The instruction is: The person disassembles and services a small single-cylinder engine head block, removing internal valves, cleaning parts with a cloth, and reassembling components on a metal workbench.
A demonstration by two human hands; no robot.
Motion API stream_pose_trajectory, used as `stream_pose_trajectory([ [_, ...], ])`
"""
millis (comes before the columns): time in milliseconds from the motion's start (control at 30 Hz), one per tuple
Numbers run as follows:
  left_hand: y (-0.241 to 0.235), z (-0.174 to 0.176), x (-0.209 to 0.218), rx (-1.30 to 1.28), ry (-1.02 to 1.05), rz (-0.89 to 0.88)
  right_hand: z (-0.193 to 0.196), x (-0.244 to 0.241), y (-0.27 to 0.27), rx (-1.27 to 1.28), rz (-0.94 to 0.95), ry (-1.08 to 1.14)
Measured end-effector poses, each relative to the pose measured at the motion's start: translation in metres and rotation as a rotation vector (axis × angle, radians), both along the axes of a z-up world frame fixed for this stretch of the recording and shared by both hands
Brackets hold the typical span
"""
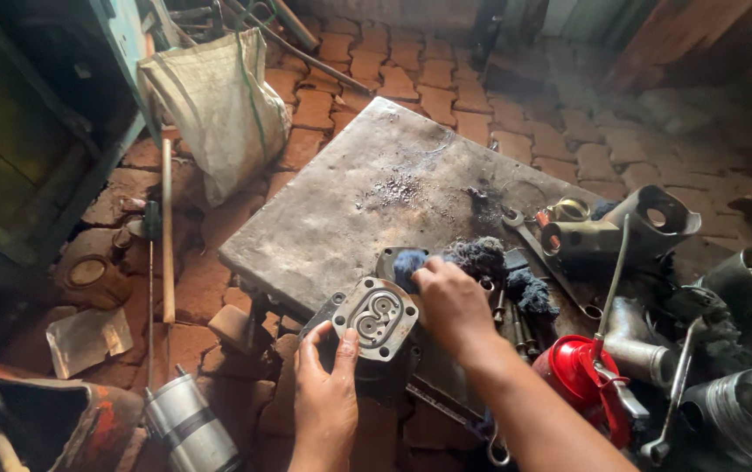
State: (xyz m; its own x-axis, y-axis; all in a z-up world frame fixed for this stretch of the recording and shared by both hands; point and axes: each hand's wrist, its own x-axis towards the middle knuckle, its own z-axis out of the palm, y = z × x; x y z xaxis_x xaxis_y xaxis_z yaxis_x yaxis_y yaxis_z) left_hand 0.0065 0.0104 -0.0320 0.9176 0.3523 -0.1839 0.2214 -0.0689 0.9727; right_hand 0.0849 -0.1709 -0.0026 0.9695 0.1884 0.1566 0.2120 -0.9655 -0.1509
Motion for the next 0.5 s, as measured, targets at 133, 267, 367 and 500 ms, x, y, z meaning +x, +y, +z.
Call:
stream_pose_trajectory([
  [133,-0.003,-0.004,0.002,0.040,0.018,0.006,0.008,-0.015,0.009,-0.077,-0.020,-0.028],
  [267,-0.003,-0.011,0.001,0.017,-0.025,0.017,0.030,-0.024,-0.001,-0.103,-0.076,0.452],
  [367,-0.004,-0.010,-0.001,0.016,-0.062,0.029,0.049,-0.026,-0.019,-0.059,-0.131,0.447],
  [500,-0.003,-0.001,0.000,-0.029,-0.020,0.009,0.050,-0.015,-0.024,0.087,-0.134,0.021],
])
